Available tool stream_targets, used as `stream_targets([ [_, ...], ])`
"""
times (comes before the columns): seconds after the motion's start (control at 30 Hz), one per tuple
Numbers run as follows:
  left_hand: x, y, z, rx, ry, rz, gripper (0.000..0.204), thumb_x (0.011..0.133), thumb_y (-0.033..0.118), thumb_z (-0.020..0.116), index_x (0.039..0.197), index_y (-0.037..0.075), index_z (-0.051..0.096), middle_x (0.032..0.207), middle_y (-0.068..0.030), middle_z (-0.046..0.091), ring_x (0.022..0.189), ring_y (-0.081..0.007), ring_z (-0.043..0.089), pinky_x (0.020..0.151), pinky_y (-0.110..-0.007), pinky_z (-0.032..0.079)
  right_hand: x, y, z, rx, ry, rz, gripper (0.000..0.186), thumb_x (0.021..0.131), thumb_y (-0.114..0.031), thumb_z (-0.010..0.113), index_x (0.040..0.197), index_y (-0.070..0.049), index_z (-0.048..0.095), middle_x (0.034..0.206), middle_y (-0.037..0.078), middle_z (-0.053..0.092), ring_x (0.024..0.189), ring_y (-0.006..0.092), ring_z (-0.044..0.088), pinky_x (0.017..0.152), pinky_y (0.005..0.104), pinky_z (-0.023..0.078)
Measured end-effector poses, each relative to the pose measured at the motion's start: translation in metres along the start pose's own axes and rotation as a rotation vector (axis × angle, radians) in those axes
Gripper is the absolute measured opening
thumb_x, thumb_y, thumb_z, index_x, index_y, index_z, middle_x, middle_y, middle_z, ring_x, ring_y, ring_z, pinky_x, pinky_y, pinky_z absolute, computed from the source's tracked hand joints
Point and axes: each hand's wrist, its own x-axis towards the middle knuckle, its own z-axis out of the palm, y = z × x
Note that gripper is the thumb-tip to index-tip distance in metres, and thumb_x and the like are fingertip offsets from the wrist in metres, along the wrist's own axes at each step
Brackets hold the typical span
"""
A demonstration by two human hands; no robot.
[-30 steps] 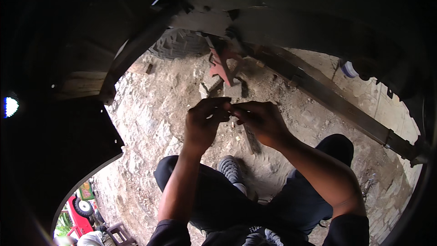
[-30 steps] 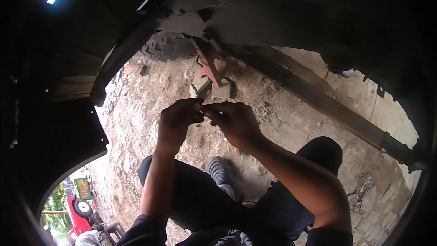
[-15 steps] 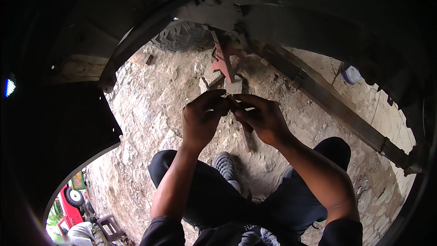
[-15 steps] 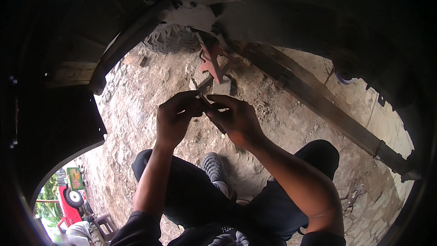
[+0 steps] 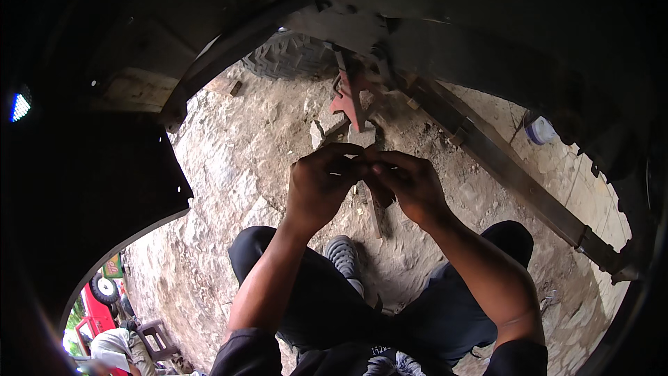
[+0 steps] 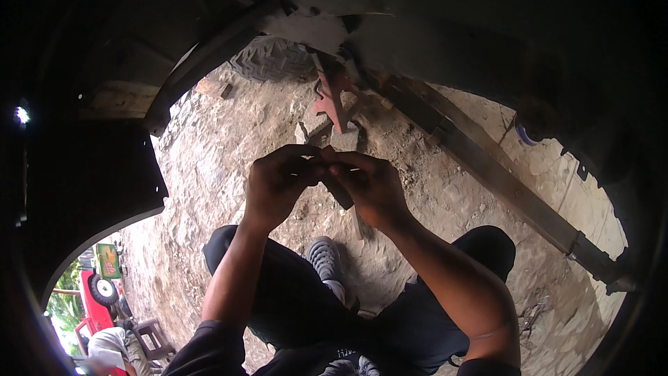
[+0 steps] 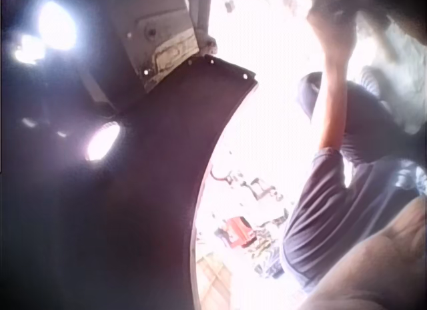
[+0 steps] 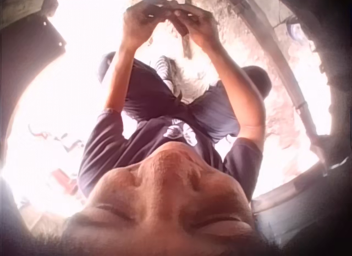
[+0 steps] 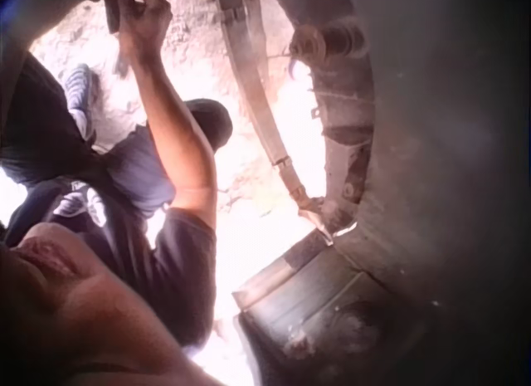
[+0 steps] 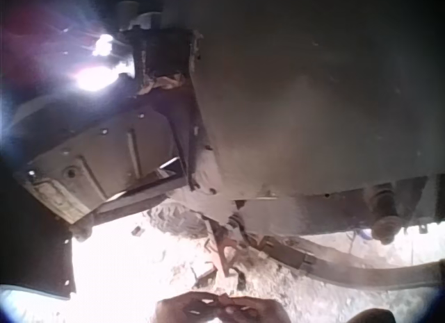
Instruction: The person crouches under a vehicle and uses a small metal tool to scrape and pry at a component on the undercarriage. They repeatedly scrape the same area and occasionally pause to inspect the spot.
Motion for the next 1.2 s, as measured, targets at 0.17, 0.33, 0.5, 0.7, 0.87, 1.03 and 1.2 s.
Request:
stream_targets([
  [0.17, -0.002, 0.000, -0.005, -0.148, -0.004, -0.032, 0.026, 0.095, -0.001, 0.073, 0.120, -0.002, 0.070, 0.103, -0.0113, 0.077, 0.091, -0.0147, 0.073, 0.080, -0.029, 0.060, 0.000, -0.002, -0.001, -0.099, 0.003, -0.060, 0.029, 0.100, -0.016, 0.072, 0.126, -0.003, 0.072, 0.102, 0.006, 0.079, 0.087, 0.0081, 0.071, 0.078, 0.0254, 0.057],
  [0.33, -0.004, 0.000, -0.002, -0.245, 0.036, -0.080, 0.023, 0.095, -0.002, 0.073, 0.118, -0.003, 0.070, 0.104, -0.0113, 0.077, 0.093, -0.0159, 0.073, 0.081, -0.029, 0.060, -0.001, 0.000, 0.000, 0.039, -0.011, -0.012, 0.026, 0.097, -0.011, 0.073, 0.122, -0.001, 0.072, 0.100, 0.007, 0.079, 0.089, 0.0085, 0.072, 0.079, 0.0257, 0.057],
  [0.5, -0.001, -0.008, -0.002, -0.252, 0.005, -0.052, 0.020, 0.095, -0.002, 0.073, 0.116, -0.003, 0.071, 0.103, -0.0108, 0.077, 0.091, -0.0153, 0.073, 0.080, -0.030, 0.060, 0.000, 0.001, -0.003, 0.080, -0.019, 0.000, 0.024, 0.097, -0.009, 0.074, 0.118, 0.001, 0.072, 0.101, 0.007, 0.079, 0.092, 0.0091, 0.072, 0.081, 0.0251, 0.058],
  [0.7, 0.001, -0.005, -0.001, -0.263, 0.009, -0.010, 0.018, 0.094, -0.002, 0.074, 0.112, -0.002, 0.072, 0.104, -0.0100, 0.077, 0.087, -0.0127, 0.071, 0.078, -0.027, 0.057, 0.005, 0.006, 0.003, 0.138, 0.005, -0.123, 0.023, 0.098, -0.010, 0.073, 0.119, -0.001, 0.074, 0.099, 0.007, 0.079, 0.088, 0.0079, 0.072, 0.078, 0.0246, 0.057],
  [0.87, -0.001, -0.002, 0.003, -0.352, 0.021, 0.018, 0.017, 0.094, -0.002, 0.075, 0.110, -0.004, 0.073, 0.100, -0.0101, 0.078, 0.092, -0.0129, 0.072, 0.083, -0.029, 0.058, 0.000, 0.001, 0.010, 0.082, 0.091, -0.191, 0.021, 0.099, -0.014, 0.072, 0.117, -0.004, 0.076, 0.096, 0.007, 0.080, 0.084, 0.0084, 0.073, 0.071, 0.0246, 0.056],
  [1.03, -0.001, -0.001, 0.004, -0.339, -0.013, 0.038, 0.021, 0.092, -0.007, 0.073, 0.114, -0.005, 0.073, 0.109, -0.0123, 0.077, 0.100, -0.0167, 0.073, 0.094, -0.032, 0.059, -0.001, 0.007, 0.006, -0.002, 0.154, -0.175, 0.018, 0.097, -0.013, 0.075, 0.113, -0.004, 0.077, 0.099, 0.007, 0.079, 0.082, 0.0087, 0.073, 0.067, 0.0237, 0.056],
  [1.2, -0.002, -0.001, 0.010, -0.269, 0.066, -0.030, 0.020, 0.090, -0.005, 0.077, 0.110, -0.004, 0.075, 0.104, -0.0118, 0.078, 0.098, -0.0155, 0.073, 0.091, -0.030, 0.059, -0.004, 0.004, 0.009, -0.102, 0.217, -0.153, 0.016, 0.093, -0.011, 0.079, 0.107, -0.004, 0.078, 0.094, 0.007, 0.078, 0.075, 0.0084, 0.071, 0.061, 0.0228, 0.053],
])
